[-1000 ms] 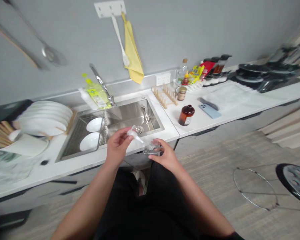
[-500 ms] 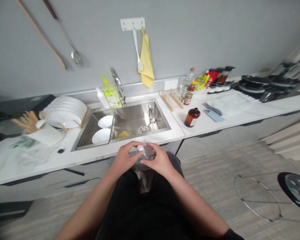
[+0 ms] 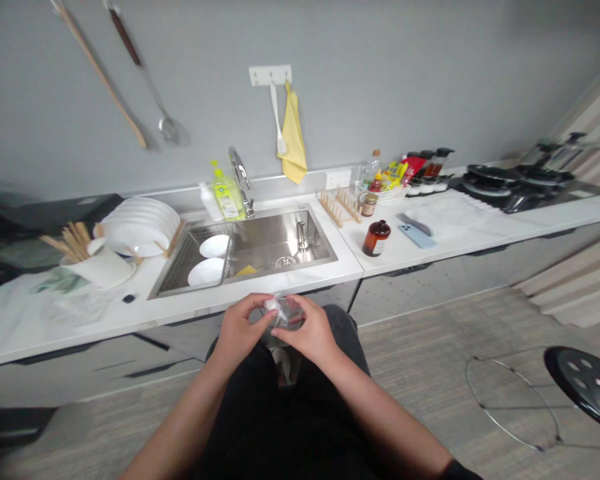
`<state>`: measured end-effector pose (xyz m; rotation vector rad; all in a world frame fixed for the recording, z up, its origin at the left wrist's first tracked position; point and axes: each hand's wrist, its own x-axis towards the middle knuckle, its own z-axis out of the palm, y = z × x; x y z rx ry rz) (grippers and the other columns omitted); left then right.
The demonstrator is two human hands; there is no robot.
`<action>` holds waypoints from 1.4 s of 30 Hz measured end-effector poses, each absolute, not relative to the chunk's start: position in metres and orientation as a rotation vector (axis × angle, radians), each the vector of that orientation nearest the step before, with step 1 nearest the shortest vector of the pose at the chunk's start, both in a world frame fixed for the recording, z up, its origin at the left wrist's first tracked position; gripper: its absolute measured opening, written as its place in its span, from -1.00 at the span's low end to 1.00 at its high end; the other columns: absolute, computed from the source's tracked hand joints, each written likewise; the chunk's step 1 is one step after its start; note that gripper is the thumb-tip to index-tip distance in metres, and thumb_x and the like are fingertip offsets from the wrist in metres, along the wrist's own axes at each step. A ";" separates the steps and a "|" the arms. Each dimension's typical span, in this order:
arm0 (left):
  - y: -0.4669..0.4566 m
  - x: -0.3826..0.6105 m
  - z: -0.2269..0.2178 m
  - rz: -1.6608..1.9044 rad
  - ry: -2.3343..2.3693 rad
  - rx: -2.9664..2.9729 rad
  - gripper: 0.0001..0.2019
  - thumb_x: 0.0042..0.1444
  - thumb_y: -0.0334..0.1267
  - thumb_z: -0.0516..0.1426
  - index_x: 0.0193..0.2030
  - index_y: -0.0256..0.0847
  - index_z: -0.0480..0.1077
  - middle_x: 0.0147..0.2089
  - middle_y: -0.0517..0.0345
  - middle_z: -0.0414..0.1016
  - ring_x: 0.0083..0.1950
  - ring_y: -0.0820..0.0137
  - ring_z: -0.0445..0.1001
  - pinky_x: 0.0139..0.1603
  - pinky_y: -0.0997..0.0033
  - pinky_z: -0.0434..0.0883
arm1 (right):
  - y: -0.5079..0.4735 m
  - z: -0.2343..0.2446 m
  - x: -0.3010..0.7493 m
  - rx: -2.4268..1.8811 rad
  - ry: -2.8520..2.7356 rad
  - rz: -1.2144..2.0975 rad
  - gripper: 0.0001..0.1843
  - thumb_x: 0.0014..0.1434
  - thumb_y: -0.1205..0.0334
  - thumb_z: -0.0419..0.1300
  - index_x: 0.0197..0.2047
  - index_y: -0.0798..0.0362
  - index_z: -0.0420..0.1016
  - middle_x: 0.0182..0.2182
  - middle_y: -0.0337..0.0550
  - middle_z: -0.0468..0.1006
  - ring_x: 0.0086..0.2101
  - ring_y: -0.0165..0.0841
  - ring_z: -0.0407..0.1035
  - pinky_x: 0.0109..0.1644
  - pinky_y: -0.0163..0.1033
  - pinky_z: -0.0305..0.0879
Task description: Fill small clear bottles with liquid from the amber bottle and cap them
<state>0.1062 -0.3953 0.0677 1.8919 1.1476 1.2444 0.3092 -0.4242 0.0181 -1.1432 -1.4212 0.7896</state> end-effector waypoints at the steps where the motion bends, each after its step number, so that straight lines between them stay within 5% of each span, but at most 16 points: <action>1: -0.398 0.107 0.070 1.251 1.186 1.923 -0.84 0.25 -0.25 0.40 -0.03 -0.09 0.67 -0.09 0.15 0.78 -0.07 0.23 0.74 0.09 0.22 0.60 | -0.427 0.020 0.308 -1.155 -1.433 0.767 -0.18 -0.05 0.07 0.72 0.28 -0.06 0.65 0.10 0.02 0.74 -0.09 -0.06 0.72 -0.07 -0.01 0.77; 6: -0.410 0.107 0.082 1.229 1.384 2.071 -0.76 0.16 -0.18 0.49 -0.19 -0.10 0.53 -0.26 0.22 0.68 -0.18 0.26 0.69 -0.08 0.32 0.54 | -0.441 0.030 0.308 -1.217 -1.541 0.667 -0.19 -0.02 0.14 0.70 0.29 -0.10 0.64 0.17 0.01 0.70 -0.24 -0.18 0.69 -0.06 0.02 0.75; 11: -0.414 0.109 0.081 1.181 1.406 1.988 -0.72 0.16 -0.20 0.47 -0.12 -0.09 0.48 -0.21 0.24 0.68 -0.18 0.29 0.69 -0.04 0.31 0.55 | -0.446 0.030 0.307 -1.229 -1.540 0.618 -0.19 -0.03 0.17 0.69 0.30 -0.09 0.63 0.18 0.02 0.70 -0.25 -0.18 0.69 -0.08 0.01 0.74; 17: -0.413 0.112 0.084 1.023 1.429 2.104 -0.76 0.27 -0.20 0.38 0.02 -0.08 0.51 -0.14 0.18 0.69 -0.15 0.26 0.65 -0.04 0.29 0.50 | -0.449 0.029 0.305 -1.259 -1.601 0.469 -0.23 0.03 0.21 0.65 0.31 -0.08 0.62 0.13 0.04 0.72 0.00 -0.01 0.68 0.04 0.06 0.73; 20: -0.415 0.115 0.092 0.823 1.436 2.268 -0.92 0.42 -0.18 0.28 -0.06 -0.10 0.55 -0.16 0.12 0.70 -0.18 0.23 0.63 -0.10 0.29 0.44 | -0.452 0.029 0.306 -1.231 -1.663 0.384 -0.26 0.10 0.21 0.62 0.33 -0.08 0.59 0.14 0.06 0.72 0.12 0.05 0.64 0.14 0.14 0.72; 23: -0.418 0.117 0.098 0.679 1.484 2.348 -0.79 0.53 -0.11 0.19 -0.14 -0.11 0.56 -0.24 0.09 0.66 -0.21 0.20 0.62 -0.14 0.28 0.41 | -0.453 0.030 0.307 -1.216 -1.675 0.373 -0.25 0.10 0.19 0.64 0.33 -0.07 0.58 0.14 0.05 0.72 0.13 0.06 0.64 0.17 0.17 0.71; 28: -0.414 0.109 0.101 0.714 1.158 2.426 -0.85 0.51 -0.25 0.19 0.05 -0.12 0.62 0.03 -0.02 0.68 0.08 0.15 0.65 0.16 0.17 0.53 | -0.452 0.033 0.313 -1.245 -1.645 0.486 -0.20 0.02 0.21 0.69 0.31 -0.07 0.60 0.14 0.03 0.71 0.05 -0.01 0.67 0.10 0.09 0.72; 34: -0.407 0.095 0.106 0.731 0.801 2.332 -0.43 0.38 -0.51 0.18 0.42 0.08 0.55 0.29 0.07 0.68 0.29 0.19 0.62 0.43 0.09 0.51 | -0.449 0.035 0.320 -1.168 -1.634 0.656 -0.28 0.01 0.16 0.69 0.23 -0.08 0.65 0.11 0.00 0.72 -0.07 -0.10 0.68 -0.02 0.01 0.73; 38: -0.413 0.092 0.114 0.748 0.808 2.338 -0.21 0.29 -0.52 0.23 0.62 0.09 0.33 0.49 0.02 0.53 0.48 0.14 0.51 0.57 0.00 0.43 | -0.449 0.031 0.323 -1.131 -1.618 0.716 -0.16 -0.02 0.16 0.71 0.32 -0.11 0.62 0.17 0.01 0.71 -0.15 -0.14 0.68 -0.07 -0.01 0.74; 42: -0.418 0.095 0.121 0.677 1.022 2.408 -0.49 0.33 -0.32 0.33 0.41 -0.05 0.51 0.24 -0.03 0.65 0.24 0.09 0.64 0.36 -0.02 0.58 | -0.451 0.031 0.325 -1.126 -1.629 0.740 -0.15 -0.02 0.16 0.71 0.33 -0.09 0.62 0.18 0.00 0.70 -0.13 -0.15 0.69 -0.05 -0.01 0.74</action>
